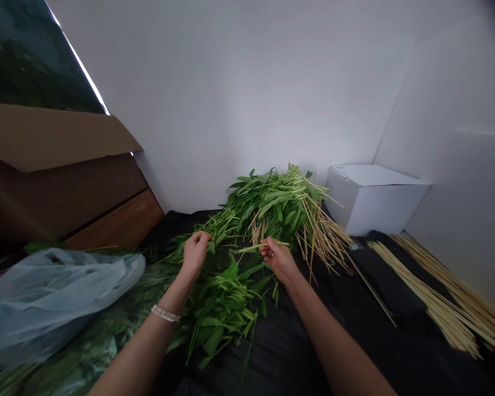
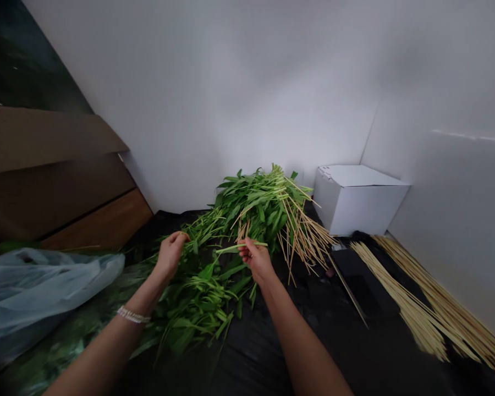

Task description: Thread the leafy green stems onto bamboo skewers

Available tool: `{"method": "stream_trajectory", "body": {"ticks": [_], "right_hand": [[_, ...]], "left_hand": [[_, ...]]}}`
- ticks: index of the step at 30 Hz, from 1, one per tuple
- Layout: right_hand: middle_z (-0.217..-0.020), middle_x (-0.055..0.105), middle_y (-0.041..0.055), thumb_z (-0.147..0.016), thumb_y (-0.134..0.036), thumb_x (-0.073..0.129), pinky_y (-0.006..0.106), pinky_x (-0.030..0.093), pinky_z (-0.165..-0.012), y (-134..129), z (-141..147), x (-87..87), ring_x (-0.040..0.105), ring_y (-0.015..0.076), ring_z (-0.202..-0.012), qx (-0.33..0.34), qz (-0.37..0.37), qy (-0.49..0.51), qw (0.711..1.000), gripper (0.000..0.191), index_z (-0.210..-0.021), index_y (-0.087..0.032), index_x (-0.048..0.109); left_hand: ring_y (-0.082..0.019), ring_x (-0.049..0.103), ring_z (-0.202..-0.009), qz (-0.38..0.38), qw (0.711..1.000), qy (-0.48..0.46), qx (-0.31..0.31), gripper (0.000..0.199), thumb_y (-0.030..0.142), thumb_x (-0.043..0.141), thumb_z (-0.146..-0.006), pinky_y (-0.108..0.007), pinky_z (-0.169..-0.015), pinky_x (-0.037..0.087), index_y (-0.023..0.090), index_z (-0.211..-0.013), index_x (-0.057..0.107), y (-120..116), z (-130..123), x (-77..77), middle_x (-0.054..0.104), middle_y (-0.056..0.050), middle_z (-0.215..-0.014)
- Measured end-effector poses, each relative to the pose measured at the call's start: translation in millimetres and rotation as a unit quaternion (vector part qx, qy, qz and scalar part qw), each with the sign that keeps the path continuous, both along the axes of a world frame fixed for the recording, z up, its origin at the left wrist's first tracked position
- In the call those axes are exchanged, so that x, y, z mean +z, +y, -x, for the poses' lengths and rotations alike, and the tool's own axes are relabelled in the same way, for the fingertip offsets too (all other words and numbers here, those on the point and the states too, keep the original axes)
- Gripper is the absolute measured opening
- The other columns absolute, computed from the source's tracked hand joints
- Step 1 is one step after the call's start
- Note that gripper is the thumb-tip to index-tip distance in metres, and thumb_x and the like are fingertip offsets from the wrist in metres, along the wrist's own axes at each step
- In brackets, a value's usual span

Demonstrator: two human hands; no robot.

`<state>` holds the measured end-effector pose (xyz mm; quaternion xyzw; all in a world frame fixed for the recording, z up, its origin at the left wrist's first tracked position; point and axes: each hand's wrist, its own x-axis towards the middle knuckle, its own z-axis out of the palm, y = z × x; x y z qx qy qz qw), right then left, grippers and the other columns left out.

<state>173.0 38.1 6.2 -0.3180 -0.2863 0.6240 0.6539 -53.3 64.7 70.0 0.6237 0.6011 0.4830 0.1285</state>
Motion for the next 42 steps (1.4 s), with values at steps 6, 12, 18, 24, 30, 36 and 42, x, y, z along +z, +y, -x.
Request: {"method": "stream_trajectory", "body": {"ticks": [6, 12, 18, 24, 30, 36, 42], "right_hand": [[-0.067, 0.07, 0.0036, -0.06, -0.049, 0.081, 0.02, 0.036, -0.045, 0, 5, -2.1, 0.057, 0.0104, -0.053, 0.009, -0.002, -0.045, 0.999, 0.038, -0.075, -0.016, 0.07], [-0.068, 0.071, 0.0036, -0.059, -0.044, 0.081, 0.02, 0.036, -0.044, -4, 12, 0.8, 0.058, 0.0113, -0.052, 0.012, -0.027, -0.075, 0.997, 0.035, -0.075, -0.018, 0.065], [-0.064, 0.07, 0.0021, -0.062, -0.043, 0.079, 0.02, 0.037, -0.045, -4, 11, 0.2, 0.057, 0.0111, -0.052, 0.012, -0.052, -0.108, 0.993, 0.029, -0.073, -0.018, 0.067], [-0.072, 0.071, 0.0034, -0.067, -0.046, 0.075, 0.022, 0.037, -0.047, -11, 18, 3.6, 0.057, 0.0122, -0.056, 0.039, -0.075, -0.145, 0.986, 0.029, -0.08, -0.019, 0.075], [-0.07, 0.071, 0.0043, -0.064, -0.053, 0.077, 0.021, 0.035, -0.046, -5, 6, 5.8, 0.056, 0.0113, -0.054, -0.002, -0.028, -0.052, 0.998, 0.038, -0.077, -0.018, 0.074], [-0.067, 0.069, 0.0032, -0.062, -0.055, 0.078, 0.02, 0.035, -0.046, 2, -3, 0.7, 0.056, 0.0097, -0.052, -0.015, -0.002, -0.033, 0.999, 0.041, -0.077, -0.017, 0.073], [-0.067, 0.069, 0.0027, -0.064, -0.056, 0.077, 0.019, 0.035, -0.046, 0, 1, -3.4, 0.056, 0.0088, -0.052, -0.009, -0.007, -0.043, 0.999, 0.042, -0.078, -0.016, 0.073]], "left_hand": [[-0.017, 0.058, -0.079, -0.004, 0.989, 0.031, -0.146, 0.029, 0.035, 0.034, -0.091, -0.028, -0.078, 0.045, 0.02, -0.08, 0.055, -6, -8, 11.2, 0.065, -0.002, -0.079], [-0.015, 0.06, -0.072, 0.063, 0.938, 0.2, -0.276, 0.024, 0.031, 0.037, -0.095, -0.026, -0.07, 0.044, 0.022, -0.086, 0.057, -30, -48, 2.2, 0.066, 0.0, -0.077], [-0.016, 0.06, -0.075, 0.055, 0.906, 0.291, -0.303, 0.024, 0.028, 0.036, -0.096, -0.026, -0.069, 0.043, 0.021, -0.091, 0.059, -38, -52, -7.0, 0.065, -0.002, -0.083], [-0.016, 0.057, -0.067, 0.038, 0.93, 0.309, -0.197, 0.018, 0.021, 0.044, -0.085, -0.025, -0.063, 0.039, 0.021, -0.074, 0.058, -35, -54, -12.9, 0.062, 0.0, -0.07], [-0.014, 0.049, -0.055, 0.035, 0.998, 0.003, -0.06, 0.021, 0.022, 0.036, -0.08, -0.023, -0.055, 0.039, 0.019, -0.067, 0.052, -6, -22, 6.8, 0.049, 0.003, -0.054], [-0.019, 0.061, -0.084, -0.129, 0.979, 0.157, -0.005, 0.03, 0.034, 0.04, -0.091, -0.03, -0.079, 0.046, 0.019, -0.103, 0.064, -15, 18, 46.8, 0.067, -0.004, -0.088], [-0.022, 0.058, -0.116, 0.118, 0.902, 0.335, -0.247, 0.045, 0.043, 0.038, -0.095, -0.035, -0.101, 0.043, 0.021, -0.132, 0.053, -75, -3, -12.3, 0.061, -0.009, -0.131]]}}
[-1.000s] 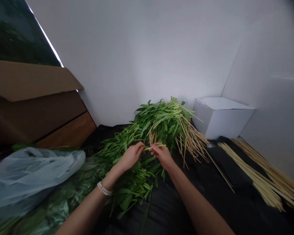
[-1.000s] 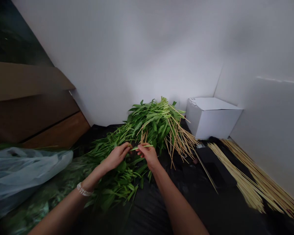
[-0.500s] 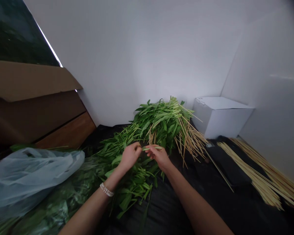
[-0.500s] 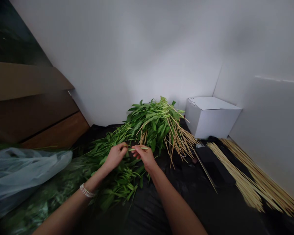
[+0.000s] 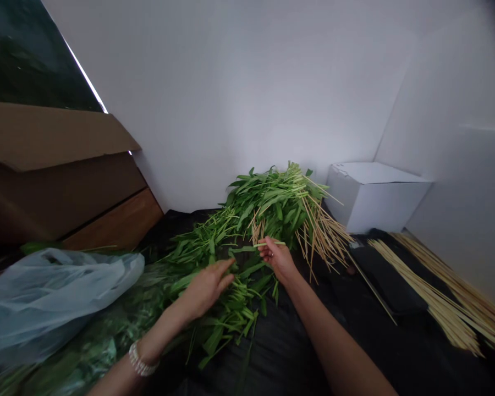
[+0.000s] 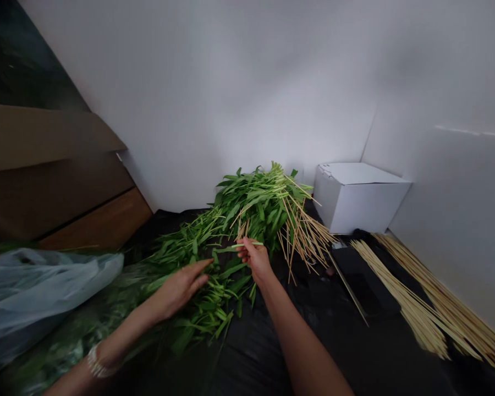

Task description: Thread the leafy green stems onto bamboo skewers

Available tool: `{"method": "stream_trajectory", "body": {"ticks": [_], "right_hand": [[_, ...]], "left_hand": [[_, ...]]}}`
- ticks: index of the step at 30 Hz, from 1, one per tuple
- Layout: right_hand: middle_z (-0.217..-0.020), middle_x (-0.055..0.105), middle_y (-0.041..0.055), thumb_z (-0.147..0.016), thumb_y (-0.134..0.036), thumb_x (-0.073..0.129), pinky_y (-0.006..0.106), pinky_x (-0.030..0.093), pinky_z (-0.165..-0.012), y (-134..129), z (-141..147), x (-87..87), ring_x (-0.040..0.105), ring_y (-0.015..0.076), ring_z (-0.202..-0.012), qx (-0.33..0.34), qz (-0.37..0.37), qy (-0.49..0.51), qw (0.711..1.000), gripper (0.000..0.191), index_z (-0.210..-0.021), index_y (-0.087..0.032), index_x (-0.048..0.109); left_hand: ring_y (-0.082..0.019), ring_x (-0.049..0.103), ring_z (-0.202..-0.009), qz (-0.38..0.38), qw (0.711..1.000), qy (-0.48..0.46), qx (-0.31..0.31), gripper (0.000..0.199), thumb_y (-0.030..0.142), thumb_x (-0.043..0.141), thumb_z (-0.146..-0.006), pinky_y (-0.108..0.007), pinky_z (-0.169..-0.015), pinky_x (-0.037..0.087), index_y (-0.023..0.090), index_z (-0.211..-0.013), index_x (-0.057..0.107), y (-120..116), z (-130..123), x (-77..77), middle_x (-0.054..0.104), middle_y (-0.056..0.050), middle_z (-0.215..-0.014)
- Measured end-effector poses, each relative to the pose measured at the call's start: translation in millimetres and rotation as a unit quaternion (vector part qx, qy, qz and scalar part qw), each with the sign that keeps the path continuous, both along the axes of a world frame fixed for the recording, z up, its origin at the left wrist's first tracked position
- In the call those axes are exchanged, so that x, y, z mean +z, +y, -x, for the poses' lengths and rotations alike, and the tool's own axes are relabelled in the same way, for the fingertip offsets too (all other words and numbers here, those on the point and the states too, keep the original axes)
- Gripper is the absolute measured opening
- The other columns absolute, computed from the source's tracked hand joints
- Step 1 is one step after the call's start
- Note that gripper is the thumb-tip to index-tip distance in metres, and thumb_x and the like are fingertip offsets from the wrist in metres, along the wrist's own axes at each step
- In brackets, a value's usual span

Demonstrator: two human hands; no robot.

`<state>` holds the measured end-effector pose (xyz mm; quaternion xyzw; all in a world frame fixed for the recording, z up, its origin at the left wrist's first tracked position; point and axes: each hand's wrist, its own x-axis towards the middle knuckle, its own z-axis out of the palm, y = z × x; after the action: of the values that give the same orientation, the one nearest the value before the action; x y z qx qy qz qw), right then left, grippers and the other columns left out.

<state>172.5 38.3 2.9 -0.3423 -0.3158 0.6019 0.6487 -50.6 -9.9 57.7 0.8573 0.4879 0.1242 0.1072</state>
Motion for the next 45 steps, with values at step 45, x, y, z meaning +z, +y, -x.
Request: {"method": "stream_trajectory", "body": {"ticks": [45], "right_hand": [[-0.066, 0.069, 0.0038, -0.063, -0.057, 0.073, 0.021, 0.034, -0.045, 2, 6, -5.5, 0.056, 0.0112, -0.052, 0.036, 0.018, -0.059, 0.997, 0.042, -0.075, -0.017, 0.072]], "left_hand": [[-0.033, 0.042, -0.124, -0.148, 0.962, 0.214, 0.088, 0.068, 0.026, 0.063, -0.077, -0.045, -0.092, 0.041, 0.028, -0.142, 0.043, 117, 61, 11.4, 0.05, -0.012, -0.14]]}}
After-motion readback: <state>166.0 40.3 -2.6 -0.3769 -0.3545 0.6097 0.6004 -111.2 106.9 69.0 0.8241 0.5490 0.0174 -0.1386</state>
